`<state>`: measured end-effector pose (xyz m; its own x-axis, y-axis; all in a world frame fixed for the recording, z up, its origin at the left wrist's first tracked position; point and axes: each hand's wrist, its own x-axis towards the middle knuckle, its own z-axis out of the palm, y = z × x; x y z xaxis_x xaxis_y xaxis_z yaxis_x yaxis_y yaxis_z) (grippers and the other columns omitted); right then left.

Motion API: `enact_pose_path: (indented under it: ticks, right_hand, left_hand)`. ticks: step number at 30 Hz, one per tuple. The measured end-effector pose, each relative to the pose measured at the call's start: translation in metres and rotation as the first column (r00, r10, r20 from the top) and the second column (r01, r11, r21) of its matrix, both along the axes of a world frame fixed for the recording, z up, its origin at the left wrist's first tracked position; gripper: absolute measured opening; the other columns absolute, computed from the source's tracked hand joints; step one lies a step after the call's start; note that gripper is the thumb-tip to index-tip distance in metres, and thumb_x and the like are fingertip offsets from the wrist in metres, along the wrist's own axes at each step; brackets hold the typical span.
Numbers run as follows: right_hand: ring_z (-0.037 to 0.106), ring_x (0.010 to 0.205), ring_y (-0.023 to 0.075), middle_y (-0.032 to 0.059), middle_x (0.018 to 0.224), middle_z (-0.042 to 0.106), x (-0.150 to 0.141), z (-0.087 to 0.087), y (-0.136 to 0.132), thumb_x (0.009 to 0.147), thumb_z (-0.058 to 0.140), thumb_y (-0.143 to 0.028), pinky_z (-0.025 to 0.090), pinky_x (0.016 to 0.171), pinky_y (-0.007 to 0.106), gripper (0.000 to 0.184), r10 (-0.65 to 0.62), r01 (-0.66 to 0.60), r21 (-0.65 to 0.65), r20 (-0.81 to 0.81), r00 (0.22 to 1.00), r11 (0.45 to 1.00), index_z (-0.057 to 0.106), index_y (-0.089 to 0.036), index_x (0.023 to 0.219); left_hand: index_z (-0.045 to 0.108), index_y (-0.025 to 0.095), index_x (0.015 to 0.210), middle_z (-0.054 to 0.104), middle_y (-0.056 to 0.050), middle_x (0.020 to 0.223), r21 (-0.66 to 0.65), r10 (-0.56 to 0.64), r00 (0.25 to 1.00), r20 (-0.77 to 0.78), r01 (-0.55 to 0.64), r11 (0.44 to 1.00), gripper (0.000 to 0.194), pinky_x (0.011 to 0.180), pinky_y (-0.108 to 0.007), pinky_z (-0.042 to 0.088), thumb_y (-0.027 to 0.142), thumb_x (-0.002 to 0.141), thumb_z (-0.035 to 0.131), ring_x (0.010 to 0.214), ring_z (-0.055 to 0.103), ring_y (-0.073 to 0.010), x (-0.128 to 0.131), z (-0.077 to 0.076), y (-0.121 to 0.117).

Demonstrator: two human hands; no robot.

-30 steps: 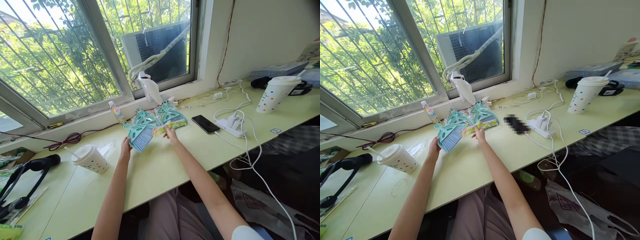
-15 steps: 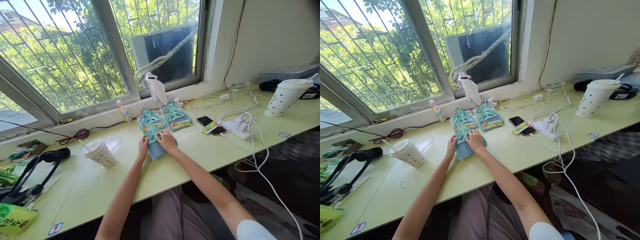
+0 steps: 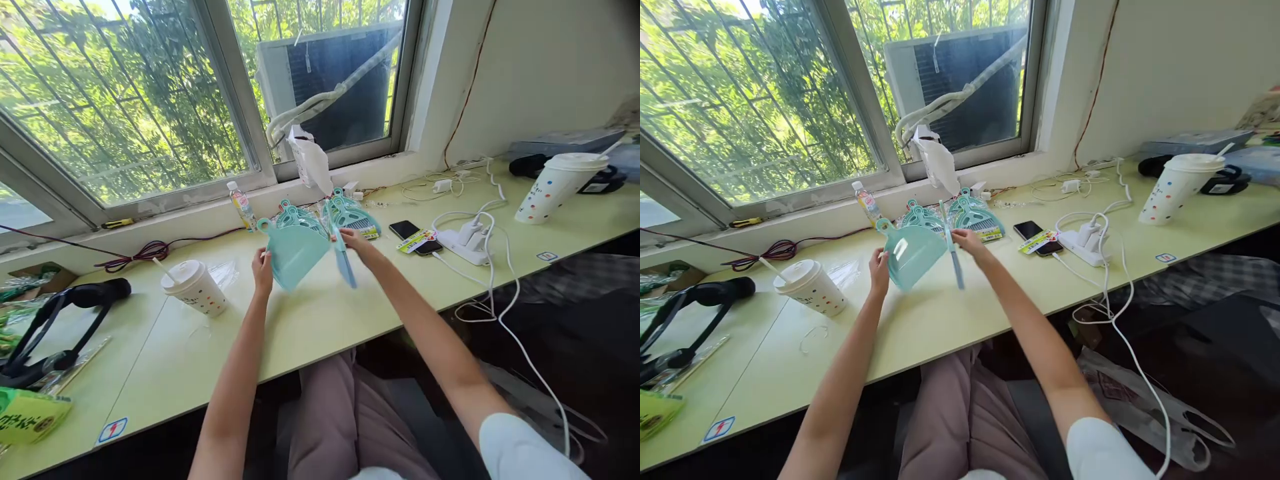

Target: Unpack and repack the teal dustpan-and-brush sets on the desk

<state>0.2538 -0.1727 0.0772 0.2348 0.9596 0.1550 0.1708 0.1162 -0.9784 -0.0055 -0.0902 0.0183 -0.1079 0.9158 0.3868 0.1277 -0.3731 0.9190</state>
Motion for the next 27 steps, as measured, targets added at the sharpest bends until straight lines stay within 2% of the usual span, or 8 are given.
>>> enact_pose_path:
  ticks: [2, 5, 8, 10, 12, 18, 22, 27]
  right_hand:
    - [0.056, 0.071, 0.0155, 0.0008, 0.068, 0.063, 0.026, 0.001, -0.016, 0.074, 0.07, -0.03, 0.041, 0.069, 0.026, 0.017, 0.051, -0.028, -0.074, 0.323, 0.945, 0.997, 0.066, -0.016, 0.066]
    - [0.062, 0.081, 0.0253, 0.0077, 0.073, 0.068, 0.051, -0.009, -0.04, 0.069, 0.08, -0.04, 0.042, 0.074, 0.033, 0.025, 0.048, 0.205, -0.226, 0.774, 0.631, 0.952, 0.072, -0.016, 0.066]
    - [0.064, 0.094, 0.031, 0.0152, 0.091, 0.071, 0.055, -0.025, -0.056, 0.078, 0.073, -0.042, 0.044, 0.078, 0.036, 0.029, 0.116, 0.354, -0.268, 0.911, 0.395, 0.896, 0.076, -0.014, 0.082]
    - [0.064, 0.1, 0.0313, 0.0179, 0.101, 0.07, 0.053, -0.032, -0.061, 0.084, 0.066, -0.041, 0.045, 0.081, 0.036, 0.032, 0.143, 0.378, -0.271, 0.932, 0.333, 0.885, 0.075, -0.012, 0.094]
    - [0.061, 0.107, 0.0318, 0.0193, 0.109, 0.068, 0.051, -0.036, -0.063, 0.087, 0.062, -0.039, 0.045, 0.086, 0.037, 0.035, 0.143, 0.383, -0.253, 0.946, 0.292, 0.888, 0.073, -0.009, 0.103]
    - [0.056, 0.113, 0.0343, 0.0209, 0.114, 0.066, 0.045, -0.03, -0.061, 0.085, 0.065, -0.038, 0.038, 0.098, 0.044, 0.043, 0.166, 0.397, -0.226, 0.969, 0.18, 0.889, 0.068, -0.006, 0.113]
    - [0.059, 0.11, 0.0346, 0.0221, 0.109, 0.067, 0.042, -0.027, -0.059, 0.085, 0.065, -0.036, 0.04, 0.092, 0.041, 0.041, 0.214, 0.401, -0.245, 0.969, 0.121, 0.882, 0.069, -0.006, 0.111]
    - [0.061, 0.108, 0.0349, 0.0214, 0.109, 0.068, 0.047, -0.009, -0.052, 0.08, 0.069, -0.04, 0.041, 0.088, 0.04, 0.043, 0.208, 0.366, -0.208, 0.977, 0.041, 0.907, 0.071, -0.006, 0.107]
  left_hand:
    - [0.058, 0.019, 0.079, 0.045, 0.001, 0.058, -0.063, -0.115, 0.987, -0.113, 0.108, 0.992, 0.019, 0.052, -0.023, 0.026, 0.038, 0.077, 0.059, 0.055, 0.039, -0.013, -0.008, 0.008, -0.002]
    - [0.053, 0.018, 0.061, 0.047, -0.001, 0.056, -0.142, -0.216, 0.888, -0.406, 0.172, 0.975, 0.028, 0.054, -0.025, 0.026, 0.041, 0.076, 0.06, 0.056, 0.041, -0.0145, -0.008, 0.015, -0.011]
    - [0.056, 0.019, 0.064, 0.057, -0.003, 0.062, -0.229, -0.27, 0.637, -0.722, 0.148, 0.962, 0.037, 0.057, -0.026, 0.028, 0.051, 0.082, 0.056, 0.059, 0.048, -0.0173, -0.003, 0.017, -0.023]
    - [0.061, 0.02, 0.075, 0.063, -0.004, 0.07, -0.256, -0.281, 0.482, -0.83, 0.118, 0.959, 0.04, 0.059, -0.027, 0.029, 0.058, 0.084, 0.053, 0.065, 0.053, -0.0198, 0.001, 0.017, -0.029]
    - [0.061, 0.021, 0.078, 0.066, -0.005, 0.077, -0.252, -0.286, 0.41, -0.866, 0.137, 0.958, 0.043, 0.061, -0.028, 0.03, 0.062, 0.084, 0.052, 0.071, 0.055, -0.0206, 0.004, 0.017, -0.033]
    - [0.044, 0.018, 0.058, 0.046, -0.002, 0.059, -0.262, -0.337, 0.343, -0.877, 0.246, 0.933, 0.04, 0.057, -0.03, 0.022, 0.048, 0.083, 0.056, 0.059, 0.038, -0.0145, 0.007, 0.017, -0.036]
    - [0.031, 0.017, 0.055, 0.032, 0.0, 0.055, -0.251, -0.351, 0.392, -0.85, 0.284, 0.925, 0.044, 0.056, -0.031, 0.019, 0.041, 0.083, 0.055, 0.057, 0.027, -0.0131, 0.01, 0.013, -0.036]
    - [0.033, 0.018, 0.05, 0.037, -0.001, 0.051, -0.24, -0.348, 0.46, -0.817, 0.278, 0.93, 0.046, 0.055, -0.03, 0.022, 0.041, 0.086, 0.05, 0.053, 0.031, -0.013, 0.025, 0.004, -0.043]
